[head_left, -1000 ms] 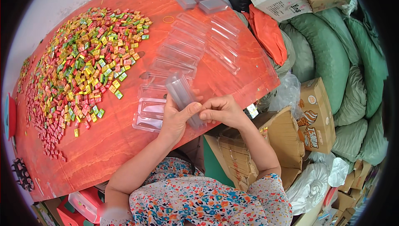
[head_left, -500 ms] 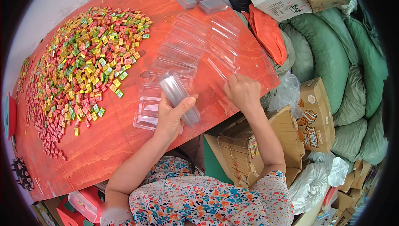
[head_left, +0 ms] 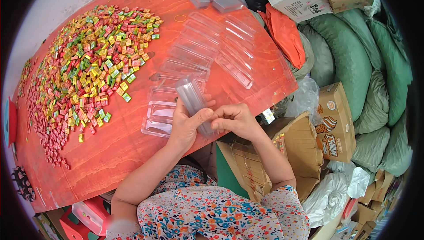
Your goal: Sorting small colorful items by color and placing them into clear plastic containers, then organizing them into a cardboard box.
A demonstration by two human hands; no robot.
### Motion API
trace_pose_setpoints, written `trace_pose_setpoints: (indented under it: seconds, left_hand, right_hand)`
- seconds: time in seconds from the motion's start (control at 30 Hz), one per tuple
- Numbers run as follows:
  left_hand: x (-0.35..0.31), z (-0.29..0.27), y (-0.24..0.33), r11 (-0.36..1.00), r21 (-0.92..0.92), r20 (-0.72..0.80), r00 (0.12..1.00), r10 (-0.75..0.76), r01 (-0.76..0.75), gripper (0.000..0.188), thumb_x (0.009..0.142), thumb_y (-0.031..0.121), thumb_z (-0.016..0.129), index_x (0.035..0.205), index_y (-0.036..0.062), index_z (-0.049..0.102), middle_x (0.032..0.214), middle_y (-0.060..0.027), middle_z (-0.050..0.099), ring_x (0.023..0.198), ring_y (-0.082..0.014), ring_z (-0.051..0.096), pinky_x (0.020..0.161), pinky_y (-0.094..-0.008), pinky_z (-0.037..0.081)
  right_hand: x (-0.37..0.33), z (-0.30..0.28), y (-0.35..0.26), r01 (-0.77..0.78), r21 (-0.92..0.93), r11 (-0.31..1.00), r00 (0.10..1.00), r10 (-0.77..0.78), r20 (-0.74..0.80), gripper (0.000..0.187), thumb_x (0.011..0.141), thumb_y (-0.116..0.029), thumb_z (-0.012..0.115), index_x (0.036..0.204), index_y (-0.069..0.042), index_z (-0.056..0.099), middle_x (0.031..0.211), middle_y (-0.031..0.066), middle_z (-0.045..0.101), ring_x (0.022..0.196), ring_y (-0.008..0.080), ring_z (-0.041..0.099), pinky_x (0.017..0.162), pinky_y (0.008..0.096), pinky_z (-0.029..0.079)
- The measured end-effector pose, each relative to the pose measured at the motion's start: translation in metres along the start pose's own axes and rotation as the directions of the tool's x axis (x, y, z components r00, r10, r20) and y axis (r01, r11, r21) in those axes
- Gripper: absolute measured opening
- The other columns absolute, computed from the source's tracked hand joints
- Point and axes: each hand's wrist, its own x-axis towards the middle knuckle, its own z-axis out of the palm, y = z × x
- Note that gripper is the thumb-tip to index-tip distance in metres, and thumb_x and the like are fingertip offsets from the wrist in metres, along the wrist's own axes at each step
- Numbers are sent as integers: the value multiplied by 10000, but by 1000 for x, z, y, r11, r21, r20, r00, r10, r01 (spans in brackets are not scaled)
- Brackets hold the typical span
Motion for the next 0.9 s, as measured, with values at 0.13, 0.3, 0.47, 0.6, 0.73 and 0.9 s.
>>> trace_pose_setpoints:
  seconds: [0.13, 0.3, 0.47, 0.6, 0.73, 0.9]
  left_hand:
    - [-2, 1, 1, 1000, 5, 28, 1000, 12, -12, 611, 789, 110, 793, 1275, 39, 429, 1215, -148, 578, 1131, -297, 600, 942, -431, 528]
    - [-3, 4, 2, 999, 28, 54, 998, 23, -24, 606, 791, 100, 788, 1277, 44, 430, 1216, -140, 578, 1123, -298, 605, 960, -435, 513]
    - [1, -7, 6, 993, 92, -70, 994, 84, -77, 585, 798, 88, 778, 1265, 51, 429, 1190, -126, 584, 1090, -297, 623, 986, -442, 492]
    - [-2, -2, 4, 998, 54, -52, 998, 44, -41, 581, 795, 78, 777, 1261, 48, 431, 1185, -130, 584, 1089, -298, 623, 987, -438, 492]
    - [-3, 0, 0, 998, 56, -7, 999, 36, -36, 578, 791, 76, 780, 1255, 42, 438, 1183, -138, 583, 1100, -293, 618, 979, -434, 499]
    - [-5, 0, -3, 998, 56, 4, 1000, 23, -23, 595, 788, 86, 786, 1264, 37, 433, 1188, -146, 584, 1111, -288, 612, 961, -422, 514]
  right_hand:
    - [-3, -1, 1, -30, 100, 995, 999, 32, -24, 150, 883, -164, 712, 878, -15, 708, 694, 15, 651, 621, 65, 610, 516, 206, 468]
    - [-6, -2, -8, -27, 80, 996, 999, 31, -43, 150, 885, -142, 698, 794, -24, 678, 669, 6, 639, 581, 69, 596, 499, 214, 455]
    - [-10, -16, -6, 166, -789, 591, 800, -548, -243, 148, 816, -134, 711, 740, -53, 613, 648, 31, 602, 575, 99, 582, 497, 247, 467]
    - [3, -32, 14, -90, -986, -141, 769, -639, 22, 229, 777, -158, 688, 662, -96, 501, 608, 45, 533, 552, 207, 605, 461, 336, 471]
    - [5, -24, 17, -21, -993, 117, 740, -666, -94, 217, 770, -249, 753, 727, -92, 610, 652, 58, 615, 569, 210, 634, 473, 328, 476]
    - [-8, 8, -2, 175, -241, 955, 973, -206, -106, 165, 825, -167, 772, 879, -25, 708, 727, -5, 668, 618, 43, 569, 535, 209, 433]
